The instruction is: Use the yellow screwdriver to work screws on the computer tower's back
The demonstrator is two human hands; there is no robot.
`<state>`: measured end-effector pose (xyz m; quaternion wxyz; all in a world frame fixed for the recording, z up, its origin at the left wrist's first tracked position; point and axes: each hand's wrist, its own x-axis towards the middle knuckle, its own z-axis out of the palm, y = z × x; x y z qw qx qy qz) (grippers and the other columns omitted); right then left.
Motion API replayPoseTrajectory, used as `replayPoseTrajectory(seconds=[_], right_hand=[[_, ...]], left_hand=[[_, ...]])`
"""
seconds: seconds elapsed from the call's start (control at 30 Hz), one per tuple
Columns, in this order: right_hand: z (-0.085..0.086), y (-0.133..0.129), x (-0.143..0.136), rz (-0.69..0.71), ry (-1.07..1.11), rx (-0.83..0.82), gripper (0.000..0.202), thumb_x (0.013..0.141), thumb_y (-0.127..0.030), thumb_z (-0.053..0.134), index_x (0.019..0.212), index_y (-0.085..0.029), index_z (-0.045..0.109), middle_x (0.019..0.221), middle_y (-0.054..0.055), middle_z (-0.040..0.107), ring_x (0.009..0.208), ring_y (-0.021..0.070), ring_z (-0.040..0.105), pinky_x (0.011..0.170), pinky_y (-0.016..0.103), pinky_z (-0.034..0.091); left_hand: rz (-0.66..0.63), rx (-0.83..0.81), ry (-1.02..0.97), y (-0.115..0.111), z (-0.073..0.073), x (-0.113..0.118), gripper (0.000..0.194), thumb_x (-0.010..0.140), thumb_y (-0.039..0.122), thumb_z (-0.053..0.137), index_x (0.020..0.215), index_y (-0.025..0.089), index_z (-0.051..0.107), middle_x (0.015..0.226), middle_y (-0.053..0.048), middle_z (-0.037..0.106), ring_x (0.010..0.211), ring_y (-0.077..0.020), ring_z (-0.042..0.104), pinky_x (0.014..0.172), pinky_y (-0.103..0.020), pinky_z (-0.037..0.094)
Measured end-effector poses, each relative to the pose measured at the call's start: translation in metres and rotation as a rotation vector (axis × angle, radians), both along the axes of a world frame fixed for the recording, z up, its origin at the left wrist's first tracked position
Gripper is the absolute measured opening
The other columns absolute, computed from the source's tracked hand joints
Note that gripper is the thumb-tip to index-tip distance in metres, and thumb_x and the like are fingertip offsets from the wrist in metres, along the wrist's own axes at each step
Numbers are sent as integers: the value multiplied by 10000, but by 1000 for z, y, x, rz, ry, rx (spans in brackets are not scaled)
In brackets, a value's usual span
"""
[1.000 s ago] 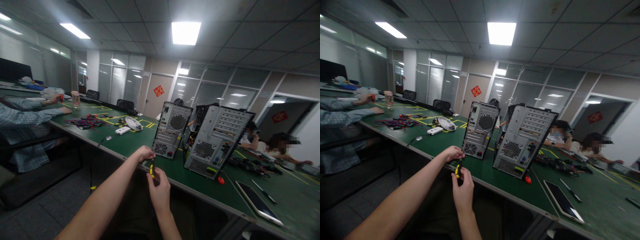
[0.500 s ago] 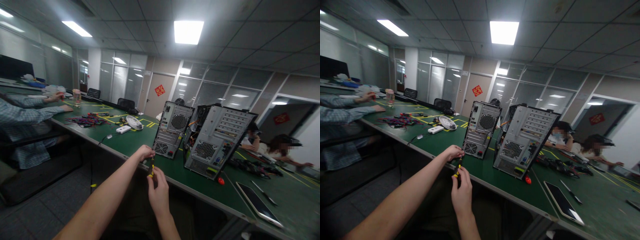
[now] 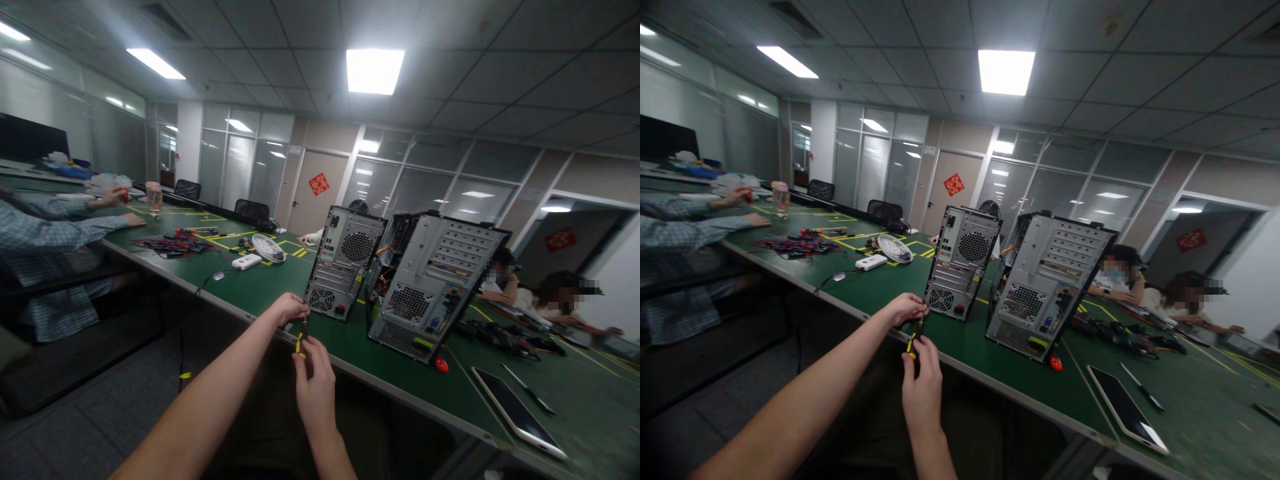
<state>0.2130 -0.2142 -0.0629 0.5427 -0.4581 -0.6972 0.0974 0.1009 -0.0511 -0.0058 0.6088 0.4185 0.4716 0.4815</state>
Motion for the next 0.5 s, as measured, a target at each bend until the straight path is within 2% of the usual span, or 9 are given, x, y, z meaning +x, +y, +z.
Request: replayPoseTrajectory(seconds=[0.1, 0.23, 0.33, 0.4, 0.5], right_hand=[[3, 1, 0, -10, 42, -1, 229, 975, -318, 556, 1134, -208, 679, 1253, 126, 633, 1134, 249, 629, 937, 366, 547], [4, 0, 2, -12, -6, 35, 262, 996, -297, 513, 1158, -223, 704, 1297, 117, 621, 1190, 245, 610, 1025, 382, 499], [2, 1, 4, -18, -35, 25, 273, 990, -287, 522, 1170, -232, 720, 1330, 113, 613, 1214, 247, 606, 1052, 389, 485], [2, 2, 6, -18, -39, 19, 276, 975, -279, 546, 1188, -226, 715, 1337, 117, 611, 1223, 251, 602, 1050, 394, 492], [3, 4, 10, -1, -51, 27, 295, 960, -254, 560, 1215, -218, 703, 1346, 123, 609, 1233, 254, 599, 1054, 402, 496]], left_hand=[[27, 18, 19, 2, -2, 2, 309, 709, 13, 792, 701, 150, 515, 586, -31, 659, 553, -106, 644, 599, -184, 527], [53, 49, 71, 5, -6, 4, 257, 739, 50, 766, 682, 149, 535, 600, -33, 657, 532, -111, 622, 621, -223, 541], [117, 90, 138, 7, -13, 4, 143, 790, 61, 684, 766, 150, 574, 657, -26, 661, 571, -122, 632, 673, -255, 551], [190, 156, 232, 8, -18, 3, 142, 792, 57, 646, 894, 152, 617, 790, -45, 704, 697, -142, 673, 762, -268, 548], [289, 389, 583, 11, -26, 3, 324, 800, 48, 576, 1101, 139, 653, 1121, -124, 721, 1035, -189, 679, 965, -289, 491]])
